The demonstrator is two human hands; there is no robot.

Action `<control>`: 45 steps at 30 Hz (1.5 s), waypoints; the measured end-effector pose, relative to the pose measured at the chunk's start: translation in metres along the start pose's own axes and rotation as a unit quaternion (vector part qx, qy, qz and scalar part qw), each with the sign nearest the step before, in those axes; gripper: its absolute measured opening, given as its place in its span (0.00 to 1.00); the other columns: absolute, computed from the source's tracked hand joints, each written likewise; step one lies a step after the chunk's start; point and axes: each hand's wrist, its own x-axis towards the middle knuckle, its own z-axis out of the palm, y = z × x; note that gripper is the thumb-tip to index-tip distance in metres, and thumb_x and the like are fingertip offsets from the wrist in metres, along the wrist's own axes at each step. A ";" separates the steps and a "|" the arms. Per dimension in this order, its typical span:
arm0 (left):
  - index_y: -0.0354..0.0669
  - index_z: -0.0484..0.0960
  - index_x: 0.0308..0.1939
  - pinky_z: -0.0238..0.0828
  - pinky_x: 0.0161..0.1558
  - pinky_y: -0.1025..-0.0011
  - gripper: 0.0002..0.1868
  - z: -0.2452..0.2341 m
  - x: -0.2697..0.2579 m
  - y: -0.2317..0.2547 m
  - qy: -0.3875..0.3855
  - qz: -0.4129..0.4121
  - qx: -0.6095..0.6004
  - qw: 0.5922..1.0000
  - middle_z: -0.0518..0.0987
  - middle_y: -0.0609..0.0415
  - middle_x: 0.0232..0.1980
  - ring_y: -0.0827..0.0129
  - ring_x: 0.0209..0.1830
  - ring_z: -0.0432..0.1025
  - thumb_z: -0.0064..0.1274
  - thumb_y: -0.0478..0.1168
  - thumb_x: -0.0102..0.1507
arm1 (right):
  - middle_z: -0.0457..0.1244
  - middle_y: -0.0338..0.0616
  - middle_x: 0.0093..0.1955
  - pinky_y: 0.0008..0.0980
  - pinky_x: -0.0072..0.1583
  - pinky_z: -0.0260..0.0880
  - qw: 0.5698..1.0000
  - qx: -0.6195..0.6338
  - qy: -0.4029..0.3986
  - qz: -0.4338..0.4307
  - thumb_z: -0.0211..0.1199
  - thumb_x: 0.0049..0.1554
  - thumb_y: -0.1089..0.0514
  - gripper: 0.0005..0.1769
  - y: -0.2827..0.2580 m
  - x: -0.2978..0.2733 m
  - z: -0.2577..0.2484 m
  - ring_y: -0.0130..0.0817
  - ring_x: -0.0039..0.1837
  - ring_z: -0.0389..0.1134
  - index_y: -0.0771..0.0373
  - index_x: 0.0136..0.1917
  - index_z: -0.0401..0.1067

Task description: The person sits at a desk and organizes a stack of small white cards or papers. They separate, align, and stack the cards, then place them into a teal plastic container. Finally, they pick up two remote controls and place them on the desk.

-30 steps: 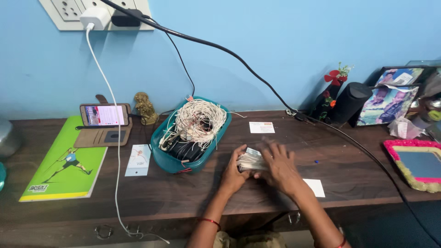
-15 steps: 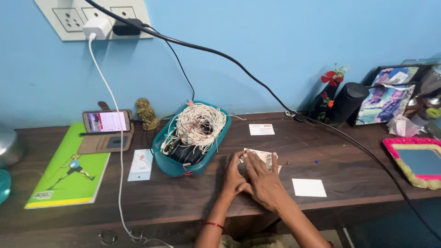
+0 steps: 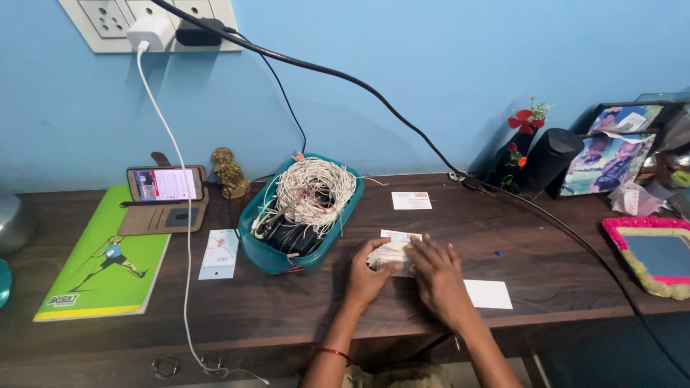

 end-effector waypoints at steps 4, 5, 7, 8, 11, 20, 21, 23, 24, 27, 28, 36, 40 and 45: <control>0.36 0.82 0.54 0.72 0.51 0.71 0.23 -0.007 0.002 -0.007 0.012 0.092 0.077 0.993 0.83 0.51 0.48 0.70 0.48 0.76 0.62 0.50 0.64 | 0.58 0.45 0.75 0.60 0.75 0.44 0.999 -0.050 0.001 0.008 0.59 0.54 0.65 0.30 -0.002 -0.005 0.009 0.47 0.78 0.53 0.51 0.70 0.69; 0.36 0.81 0.52 0.73 0.49 0.71 0.22 -0.006 0.003 -0.011 0.013 0.081 0.078 0.994 0.83 0.51 0.47 0.71 0.46 0.76 0.61 0.51 0.64 | 0.59 0.45 0.75 0.60 0.76 0.45 0.998 -0.061 0.008 0.004 0.58 0.54 0.66 0.31 -0.002 -0.008 0.011 0.47 0.78 0.53 0.50 0.70 0.70; 0.35 0.82 0.49 0.74 0.46 0.71 0.20 -0.005 0.005 -0.019 0.027 0.073 0.089 0.993 0.84 0.51 0.44 0.71 0.43 0.76 0.59 0.49 0.65 | 0.58 0.44 0.74 0.60 0.76 0.45 0.997 -0.068 0.027 0.000 0.60 0.55 0.65 0.30 -0.004 -0.016 0.017 0.46 0.78 0.53 0.48 0.70 0.68; 0.35 0.82 0.48 0.73 0.46 0.71 0.17 -0.005 0.006 -0.022 0.040 0.075 0.100 0.991 0.84 0.50 0.42 0.71 0.42 0.76 0.57 0.48 0.66 | 0.58 0.44 0.74 0.60 0.77 0.46 0.997 -0.072 0.036 -0.002 0.60 0.56 0.64 0.30 -0.004 -0.018 0.019 0.46 0.79 0.53 0.47 0.70 0.68; 0.37 0.82 0.48 0.73 0.44 0.69 0.15 -0.007 0.008 -0.030 0.051 0.060 0.127 0.989 0.85 0.49 0.41 0.69 0.39 0.77 0.50 0.44 0.66 | 0.55 0.42 0.78 0.59 0.80 0.42 0.990 -0.132 -0.018 0.037 0.63 0.48 0.69 0.42 -0.006 -0.016 0.018 0.43 0.81 0.52 0.45 0.73 0.64; 0.43 0.74 0.59 0.73 0.49 0.60 0.25 -0.002 0.008 -0.010 0.055 0.018 0.154 0.986 0.82 0.46 0.50 0.56 0.48 0.78 0.40 0.56 0.69 | 0.54 0.49 0.77 0.61 0.83 0.32 0.965 -0.046 -0.232 0.111 0.73 0.54 0.42 0.42 0.039 0.037 0.013 0.46 0.82 0.50 0.53 0.76 0.60; 0.44 0.73 0.61 0.73 0.51 0.59 0.27 -0.002 0.008 -0.008 0.047 0.001 0.142 0.989 0.82 0.46 0.52 0.54 0.50 0.78 0.39 0.58 0.68 | 0.53 0.50 0.78 0.61 0.82 0.33 0.966 -0.046 -0.234 0.102 0.73 0.54 0.41 0.42 0.045 0.041 0.019 0.47 0.82 0.49 0.55 0.75 0.59; 0.42 0.72 0.65 0.62 0.60 0.54 0.30 -0.002 0.008 -0.008 0.029 0.086 0.262 0.961 0.78 0.41 0.57 0.49 0.58 0.71 0.38 0.60 0.70 | 0.51 0.53 0.78 0.61 0.81 0.35 0.967 -0.046 -0.238 0.084 0.73 0.54 0.40 0.44 0.055 0.047 0.028 0.51 0.82 0.48 0.59 0.74 0.59; 0.41 0.71 0.67 0.57 0.64 0.52 0.32 -0.001 0.007 -0.008 0.020 0.127 0.320 0.939 0.76 0.38 0.59 0.46 0.62 0.68 0.37 0.62 0.71 | 0.50 0.55 0.79 0.59 0.80 0.38 0.964 -0.040 -0.247 0.087 0.73 0.51 0.44 0.44 0.060 0.049 0.031 0.53 0.82 0.46 0.60 0.73 0.58; 0.42 0.68 0.70 0.50 0.67 0.52 0.38 -0.003 0.004 -0.006 -0.008 0.108 0.317 0.942 0.74 0.41 0.60 0.49 0.64 0.66 0.37 0.65 0.67 | 0.46 0.60 0.79 0.55 0.78 0.43 0.958 -0.026 -0.271 0.091 0.74 0.45 0.52 0.45 0.070 0.055 0.040 0.58 0.82 0.43 0.63 0.71 0.57; 0.41 0.67 0.69 0.50 0.67 0.51 0.39 -0.003 0.004 -0.005 -0.006 0.124 0.332 0.935 0.74 0.40 0.60 0.49 0.64 0.65 0.44 0.65 0.64 | 0.46 0.61 0.80 0.55 0.78 0.44 0.956 -0.025 -0.277 0.091 0.73 0.45 0.53 0.45 0.073 0.059 0.043 0.59 0.82 0.43 0.63 0.71 0.57; 0.45 0.63 0.72 0.49 0.69 0.47 0.39 0.005 0.007 -0.018 0.017 0.081 0.370 0.925 0.72 0.41 0.64 0.45 0.67 0.62 0.61 0.46 0.60 | 0.44 0.58 0.81 0.62 0.77 0.45 0.927 -0.063 -0.335 0.155 0.77 0.44 0.43 0.54 0.066 0.075 0.046 0.56 0.82 0.40 0.55 0.76 0.53; 0.47 0.61 0.73 0.41 0.71 0.42 0.40 0.008 0.008 -0.016 0.014 0.055 0.384 0.922 0.71 0.42 0.65 0.45 0.70 0.59 0.61 0.45 0.59 | 0.45 0.56 0.81 0.63 0.77 0.46 0.926 -0.058 -0.342 0.150 0.79 0.39 0.45 0.59 0.065 0.082 0.043 0.53 0.82 0.43 0.54 0.77 0.53; 0.46 0.58 0.72 0.40 0.67 0.39 0.43 0.015 0.009 -0.007 0.014 0.033 0.431 0.901 0.68 0.40 0.68 0.42 0.69 0.56 0.62 0.44 0.57 | 0.50 0.51 0.79 0.63 0.77 0.46 0.918 -0.043 -0.359 0.165 0.80 0.36 0.47 0.58 0.065 0.085 0.040 0.51 0.82 0.45 0.53 0.75 0.56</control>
